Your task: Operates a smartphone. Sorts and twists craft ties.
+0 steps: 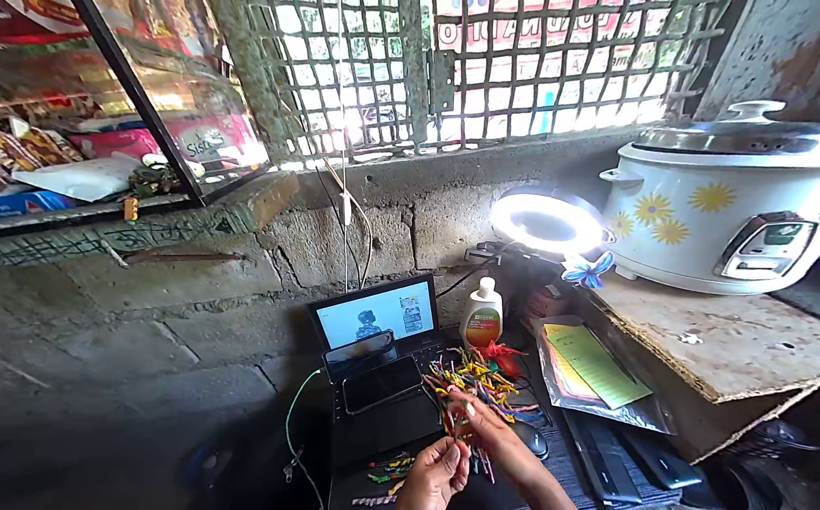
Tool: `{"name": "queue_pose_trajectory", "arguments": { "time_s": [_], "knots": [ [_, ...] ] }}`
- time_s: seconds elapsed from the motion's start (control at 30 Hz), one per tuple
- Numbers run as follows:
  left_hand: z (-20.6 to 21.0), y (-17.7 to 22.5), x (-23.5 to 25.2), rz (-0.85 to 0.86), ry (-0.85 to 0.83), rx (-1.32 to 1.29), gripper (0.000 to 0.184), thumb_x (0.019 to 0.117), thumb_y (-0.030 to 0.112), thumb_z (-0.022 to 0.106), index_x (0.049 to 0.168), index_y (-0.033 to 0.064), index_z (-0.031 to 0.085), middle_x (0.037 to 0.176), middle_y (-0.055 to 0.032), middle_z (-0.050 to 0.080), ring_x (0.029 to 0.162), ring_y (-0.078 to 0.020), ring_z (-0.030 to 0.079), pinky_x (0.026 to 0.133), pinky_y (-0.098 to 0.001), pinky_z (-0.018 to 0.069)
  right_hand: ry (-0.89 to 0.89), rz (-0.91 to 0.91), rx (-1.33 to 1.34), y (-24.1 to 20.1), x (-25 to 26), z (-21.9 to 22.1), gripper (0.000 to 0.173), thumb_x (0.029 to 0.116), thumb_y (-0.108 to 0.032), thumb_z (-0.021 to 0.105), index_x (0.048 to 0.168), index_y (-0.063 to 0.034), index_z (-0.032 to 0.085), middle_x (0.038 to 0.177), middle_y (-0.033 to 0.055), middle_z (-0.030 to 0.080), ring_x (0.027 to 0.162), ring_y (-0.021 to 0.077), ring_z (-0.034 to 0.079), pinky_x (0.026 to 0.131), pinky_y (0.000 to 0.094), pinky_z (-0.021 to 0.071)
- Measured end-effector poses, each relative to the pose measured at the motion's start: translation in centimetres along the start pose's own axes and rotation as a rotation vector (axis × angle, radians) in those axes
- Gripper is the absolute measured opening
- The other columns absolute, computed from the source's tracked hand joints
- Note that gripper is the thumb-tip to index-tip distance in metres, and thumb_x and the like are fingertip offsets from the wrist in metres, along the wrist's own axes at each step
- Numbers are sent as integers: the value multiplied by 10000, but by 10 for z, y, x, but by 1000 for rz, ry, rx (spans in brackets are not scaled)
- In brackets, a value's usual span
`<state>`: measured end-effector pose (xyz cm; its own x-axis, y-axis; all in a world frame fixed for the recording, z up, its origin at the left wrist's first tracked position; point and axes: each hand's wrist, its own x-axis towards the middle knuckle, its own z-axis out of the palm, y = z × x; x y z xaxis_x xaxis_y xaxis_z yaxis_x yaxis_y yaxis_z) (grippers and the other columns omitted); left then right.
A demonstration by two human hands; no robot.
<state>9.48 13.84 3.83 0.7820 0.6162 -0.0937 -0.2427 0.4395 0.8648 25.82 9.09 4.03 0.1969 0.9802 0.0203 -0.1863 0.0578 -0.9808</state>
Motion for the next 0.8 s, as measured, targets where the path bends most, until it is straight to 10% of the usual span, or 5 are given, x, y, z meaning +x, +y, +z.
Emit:
{"name": "queue_pose_trajectory", "arguments": {
  "time_s": [0.1, 0.2, 0.3, 0.57, 0.8],
  "knots": [
    [2, -3, 0, -50, -34, -118, 289, 1046, 102, 388, 938, 136, 654, 765, 61, 663, 686, -21, 627, 704, -190, 540, -261, -10, 96, 11, 1, -5, 481, 1044, -409, 469, 1309, -45, 638, 1287, 28, 688, 1137, 77, 648, 977, 275, 525],
    [3, -6, 1, -92, -51, -190, 293, 1046, 115, 404, 928, 146, 671, 751, 56, 668, 669, -29, 631, 690, -201, 544, -214, -80, 121, 12, 1, -3, 289, 1029, -197, 485, 1008, -91, 753, 1173, -16, 727, 1066, 29, 653, 935, 228, 524],
    [5, -6, 2, -93, -8, -181, 262, 1036, 85, 433, 962, 120, 681, 760, 43, 679, 656, -32, 632, 676, -199, 547, -140, -65, 134, 10, 1, -1, 305, 1030, -163, 480, 968, -75, 765, 1104, -8, 751, 1020, 28, 671, 913, 225, 535],
    [14, -18, 5, 342, 420, 1017, 204, 956, 125, 644, 1006, -65, 699, 908, -169, 706, 844, -248, 695, 823, -438, 567, 213, 76, -252, 3, 2, 9, 301, 1041, -240, 554, 910, -78, 772, 833, -45, 737, 715, -6, 621, 703, 240, 494],
    [7, -3, -1, -23, 53, 66, 227, 1042, 79, 431, 1003, 84, 654, 769, 56, 670, 683, -17, 627, 694, -187, 537, -176, -84, 173, 7, -2, -11, 273, 999, -276, 570, 1082, -89, 750, 1083, -8, 756, 954, 37, 688, 877, 235, 552]
  ]
}}
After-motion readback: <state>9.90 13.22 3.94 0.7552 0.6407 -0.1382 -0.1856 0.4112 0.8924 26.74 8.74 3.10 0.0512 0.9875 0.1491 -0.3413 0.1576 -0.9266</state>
